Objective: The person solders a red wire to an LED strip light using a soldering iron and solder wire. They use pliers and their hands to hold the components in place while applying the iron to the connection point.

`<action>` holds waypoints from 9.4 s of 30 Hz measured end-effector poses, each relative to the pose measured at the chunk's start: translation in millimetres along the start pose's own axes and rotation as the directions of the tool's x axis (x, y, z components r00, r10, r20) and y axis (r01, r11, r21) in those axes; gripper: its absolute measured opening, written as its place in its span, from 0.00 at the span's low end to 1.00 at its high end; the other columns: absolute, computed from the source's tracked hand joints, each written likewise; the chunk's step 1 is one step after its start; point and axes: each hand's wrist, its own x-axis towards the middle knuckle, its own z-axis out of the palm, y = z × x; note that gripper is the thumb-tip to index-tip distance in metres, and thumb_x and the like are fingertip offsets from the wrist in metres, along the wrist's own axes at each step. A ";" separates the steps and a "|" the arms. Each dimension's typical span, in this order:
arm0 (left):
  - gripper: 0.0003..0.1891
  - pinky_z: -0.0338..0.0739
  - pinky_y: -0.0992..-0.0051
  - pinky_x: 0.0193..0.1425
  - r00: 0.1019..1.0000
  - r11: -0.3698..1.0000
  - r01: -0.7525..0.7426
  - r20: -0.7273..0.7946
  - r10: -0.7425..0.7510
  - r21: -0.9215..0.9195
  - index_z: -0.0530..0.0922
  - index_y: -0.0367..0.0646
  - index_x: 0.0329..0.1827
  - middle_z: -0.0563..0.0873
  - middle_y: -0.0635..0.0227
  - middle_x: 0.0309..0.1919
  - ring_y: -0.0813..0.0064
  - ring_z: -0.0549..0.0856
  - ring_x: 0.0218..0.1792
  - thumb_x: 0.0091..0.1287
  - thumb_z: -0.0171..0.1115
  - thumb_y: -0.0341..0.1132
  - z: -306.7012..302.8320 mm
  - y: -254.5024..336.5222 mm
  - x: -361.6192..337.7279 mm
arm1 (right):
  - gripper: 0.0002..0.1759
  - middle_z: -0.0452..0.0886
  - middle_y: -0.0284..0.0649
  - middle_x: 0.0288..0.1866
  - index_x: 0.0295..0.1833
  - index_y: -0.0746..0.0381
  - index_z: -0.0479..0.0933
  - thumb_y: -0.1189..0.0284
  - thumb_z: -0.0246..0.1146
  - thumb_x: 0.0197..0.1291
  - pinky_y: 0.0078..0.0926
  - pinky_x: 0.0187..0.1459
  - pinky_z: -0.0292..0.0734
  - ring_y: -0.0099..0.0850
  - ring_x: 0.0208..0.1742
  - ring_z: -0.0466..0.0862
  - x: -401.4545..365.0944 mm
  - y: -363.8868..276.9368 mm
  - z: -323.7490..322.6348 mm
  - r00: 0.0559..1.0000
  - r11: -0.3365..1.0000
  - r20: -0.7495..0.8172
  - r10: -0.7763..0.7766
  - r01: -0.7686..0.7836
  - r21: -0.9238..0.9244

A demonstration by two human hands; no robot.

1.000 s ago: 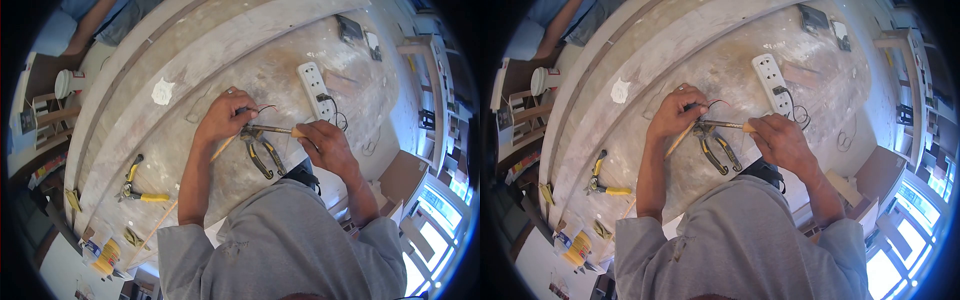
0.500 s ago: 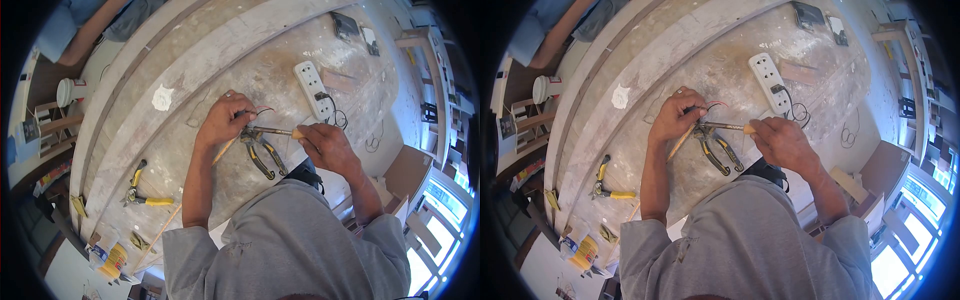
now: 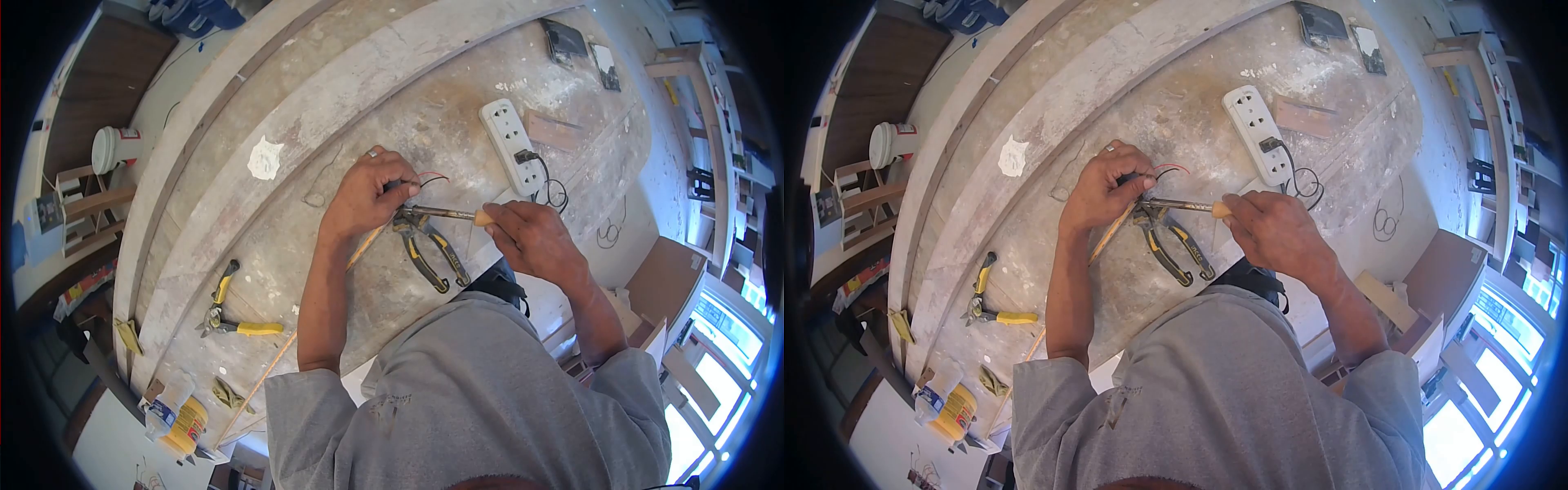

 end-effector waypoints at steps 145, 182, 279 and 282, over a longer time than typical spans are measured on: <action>0.14 0.81 0.71 0.35 0.768 0.855 0.312 -0.640 0.031 0.415 0.87 0.38 0.46 0.88 0.62 0.37 0.68 0.88 0.32 0.59 0.80 0.20 -22.2 323.1 -146.0 | 0.12 0.81 0.36 0.29 0.58 0.72 0.82 0.82 0.68 0.71 0.24 0.25 0.69 0.22 0.22 0.75 14.8 -128.1 -39.9 0.976 -0.374 -0.045 -0.212 -0.039 0.927; 0.15 0.80 0.66 0.37 0.810 0.860 0.304 -0.587 -0.006 0.410 0.86 0.39 0.47 0.88 0.61 0.39 0.60 0.87 0.35 0.59 0.81 0.23 -28.6 295.8 -141.1 | 0.08 0.83 0.34 0.30 0.54 0.71 0.87 0.80 0.73 0.72 0.19 0.22 0.67 0.16 0.21 0.74 46.7 -145.7 -60.0 0.973 -0.027 -0.148 -0.176 0.145 0.989; 0.10 0.82 0.68 0.37 0.811 0.898 0.319 -0.578 -0.092 0.303 0.86 0.37 0.45 0.88 0.61 0.38 0.64 0.89 0.33 0.63 0.78 0.23 -27.1 270.6 -136.2 | 0.12 0.81 0.32 0.38 0.52 0.58 0.95 0.77 0.79 0.63 0.30 0.40 0.76 0.27 0.39 0.81 156.2 -109.9 -172.2 0.508 0.550 0.239 -0.827 0.645 0.531; 0.11 0.82 0.68 0.37 0.811 0.899 0.321 -0.577 -0.098 0.299 0.86 0.37 0.45 0.88 0.60 0.38 0.63 0.89 0.33 0.63 0.78 0.23 -27.4 270.4 -136.6 | 0.14 0.77 0.29 0.39 0.49 0.53 0.96 0.83 0.76 0.64 0.26 0.43 0.73 0.25 0.43 0.78 152.5 -112.1 -172.0 0.576 0.628 0.300 -0.760 0.534 0.566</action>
